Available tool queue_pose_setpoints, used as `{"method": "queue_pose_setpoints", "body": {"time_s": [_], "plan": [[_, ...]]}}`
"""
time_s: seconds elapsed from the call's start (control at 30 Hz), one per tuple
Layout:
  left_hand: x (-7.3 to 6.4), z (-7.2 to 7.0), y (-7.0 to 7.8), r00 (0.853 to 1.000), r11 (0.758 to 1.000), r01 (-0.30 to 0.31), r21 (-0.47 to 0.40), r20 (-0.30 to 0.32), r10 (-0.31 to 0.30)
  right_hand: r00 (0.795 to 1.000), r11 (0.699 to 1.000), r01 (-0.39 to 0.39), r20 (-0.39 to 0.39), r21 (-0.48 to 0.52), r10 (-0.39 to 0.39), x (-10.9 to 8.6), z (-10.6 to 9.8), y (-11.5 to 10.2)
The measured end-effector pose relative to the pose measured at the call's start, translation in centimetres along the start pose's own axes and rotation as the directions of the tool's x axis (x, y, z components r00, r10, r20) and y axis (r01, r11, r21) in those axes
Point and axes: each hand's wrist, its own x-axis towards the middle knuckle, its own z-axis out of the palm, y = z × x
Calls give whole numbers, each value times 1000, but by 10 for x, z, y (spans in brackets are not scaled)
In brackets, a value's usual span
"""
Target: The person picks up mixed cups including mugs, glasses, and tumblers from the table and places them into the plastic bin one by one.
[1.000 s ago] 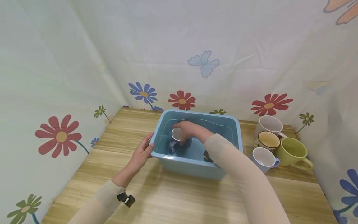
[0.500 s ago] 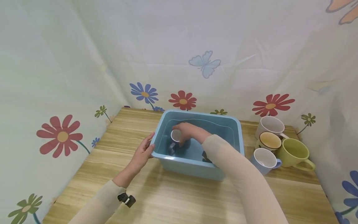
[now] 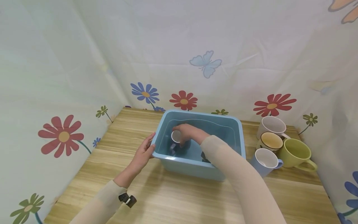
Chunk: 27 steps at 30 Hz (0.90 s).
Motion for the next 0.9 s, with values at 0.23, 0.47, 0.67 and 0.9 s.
{"method": "queue_pose_setpoints", "body": {"time_s": [0.23, 0.47, 0.67, 0.9], "plan": [[0, 0, 0, 1000, 1000, -19, 4, -10, 19, 1000, 1000, 11, -12, 3, -11, 5, 0, -3], [-1, 1, 1, 1000, 1000, 5, -6, -10, -5, 1000, 1000, 0, -1, 18, 0, 9, 2, -4], [0, 1, 0, 1000, 1000, 9, -1, -14, -9, 1000, 1000, -7, -5, 19, 7, 13, 3, -4], [0, 0, -1, 1000, 1000, 7, -6, -5, -7, 1000, 999, -23, -16, 26, 23, 15, 5, -4]]}}
